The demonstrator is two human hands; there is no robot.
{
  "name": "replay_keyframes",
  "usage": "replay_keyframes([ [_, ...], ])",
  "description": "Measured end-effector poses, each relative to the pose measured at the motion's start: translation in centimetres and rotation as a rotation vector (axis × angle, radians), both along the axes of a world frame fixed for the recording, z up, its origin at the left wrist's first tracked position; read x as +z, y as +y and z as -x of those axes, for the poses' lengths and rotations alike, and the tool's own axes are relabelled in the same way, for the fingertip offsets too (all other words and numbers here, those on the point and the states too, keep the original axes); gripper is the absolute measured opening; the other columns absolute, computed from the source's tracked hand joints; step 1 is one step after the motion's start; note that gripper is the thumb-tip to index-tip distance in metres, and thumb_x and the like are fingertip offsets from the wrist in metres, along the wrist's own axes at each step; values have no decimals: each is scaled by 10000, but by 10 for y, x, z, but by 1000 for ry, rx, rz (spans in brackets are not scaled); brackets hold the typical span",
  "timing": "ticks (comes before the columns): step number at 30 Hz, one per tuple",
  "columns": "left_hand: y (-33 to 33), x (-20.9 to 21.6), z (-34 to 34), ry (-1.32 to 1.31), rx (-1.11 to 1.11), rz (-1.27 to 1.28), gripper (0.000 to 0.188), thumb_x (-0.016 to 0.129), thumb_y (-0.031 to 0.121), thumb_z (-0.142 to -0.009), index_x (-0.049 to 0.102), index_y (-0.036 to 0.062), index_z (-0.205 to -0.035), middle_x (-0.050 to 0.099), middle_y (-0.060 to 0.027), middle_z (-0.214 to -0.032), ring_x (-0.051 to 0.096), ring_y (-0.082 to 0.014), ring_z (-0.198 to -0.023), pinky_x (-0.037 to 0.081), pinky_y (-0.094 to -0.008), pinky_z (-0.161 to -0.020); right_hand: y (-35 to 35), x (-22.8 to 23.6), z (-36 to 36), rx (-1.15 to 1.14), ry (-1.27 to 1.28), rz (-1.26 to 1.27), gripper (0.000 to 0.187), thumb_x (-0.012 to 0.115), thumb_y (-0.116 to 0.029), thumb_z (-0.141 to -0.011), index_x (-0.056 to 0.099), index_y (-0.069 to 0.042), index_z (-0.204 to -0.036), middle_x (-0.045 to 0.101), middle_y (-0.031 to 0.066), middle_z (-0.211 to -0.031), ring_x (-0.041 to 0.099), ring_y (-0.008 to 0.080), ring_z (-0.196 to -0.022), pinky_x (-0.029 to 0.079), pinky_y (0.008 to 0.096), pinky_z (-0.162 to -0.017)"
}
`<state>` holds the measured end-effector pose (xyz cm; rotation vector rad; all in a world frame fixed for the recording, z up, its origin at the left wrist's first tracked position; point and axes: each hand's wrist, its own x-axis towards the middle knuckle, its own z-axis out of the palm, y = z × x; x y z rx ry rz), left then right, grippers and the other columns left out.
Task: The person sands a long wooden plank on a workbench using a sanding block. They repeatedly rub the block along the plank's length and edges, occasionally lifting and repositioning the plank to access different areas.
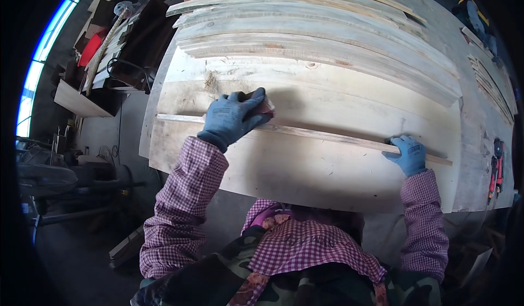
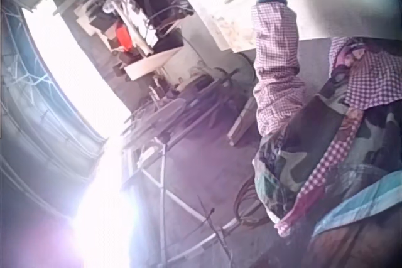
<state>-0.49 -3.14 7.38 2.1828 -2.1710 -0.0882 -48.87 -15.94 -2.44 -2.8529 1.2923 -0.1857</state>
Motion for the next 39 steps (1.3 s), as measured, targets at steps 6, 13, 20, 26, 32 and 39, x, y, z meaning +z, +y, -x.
replay_keyframes([
  [6,29,-5,-48,-93,31,78,599,642,562,-904,549,276,-1423,652,-160,-1133,642,-383,-956,528,-479,-833,4,-2,-11,0,-19,1,404,792,-505,-737,733,-174,-961,679,8,-874,660,226,-835,557,385,-723],
  [13,-47,-12,189,144,-342,-106,609,613,570,-888,548,258,-1407,546,-188,-1251,544,-362,-1098,428,-497,-980,1,6,-6,14,13,-5,434,791,-512,-743,735,-160,-990,700,30,-928,671,246,-872,558,400,-745],
  [20,11,-27,81,63,-137,303,619,689,585,-834,595,332,-1392,524,-185,-1375,517,-395,-1220,426,-533,-1017,0,13,-4,-47,58,-88,442,786,-505,-756,735,-138,-998,709,48,-951,677,257,-879,557,402,-775],
  [26,52,-28,-36,-189,300,355,683,762,483,-832,550,253,-1438,565,-209,-1296,579,-388,-1088,479,-503,-914,1,4,-9,13,2,-20,452,780,-512,-758,733,-131,-995,697,39,-906,673,241,-857,555,398,-751],
  [32,18,-64,150,59,-27,499,643,765,534,-788,594,339,-1377,462,-202,-1432,503,-404,-1211,407,-578,-1003,-1,6,-11,20,-3,-19,428,791,-503,-746,726,-142,-966,688,48,-884,671,252,-836,552,401,-743],
  [39,12,-72,169,157,-242,501,564,733,574,-799,621,348,-1303,497,-181,-1417,530,-390,-1222,460,-536,-1010,-4,2,1,43,-25,-8,432,790,-509,-748,723,-140,-963,687,52,-880,670,266,-804,547,408,-727],
])
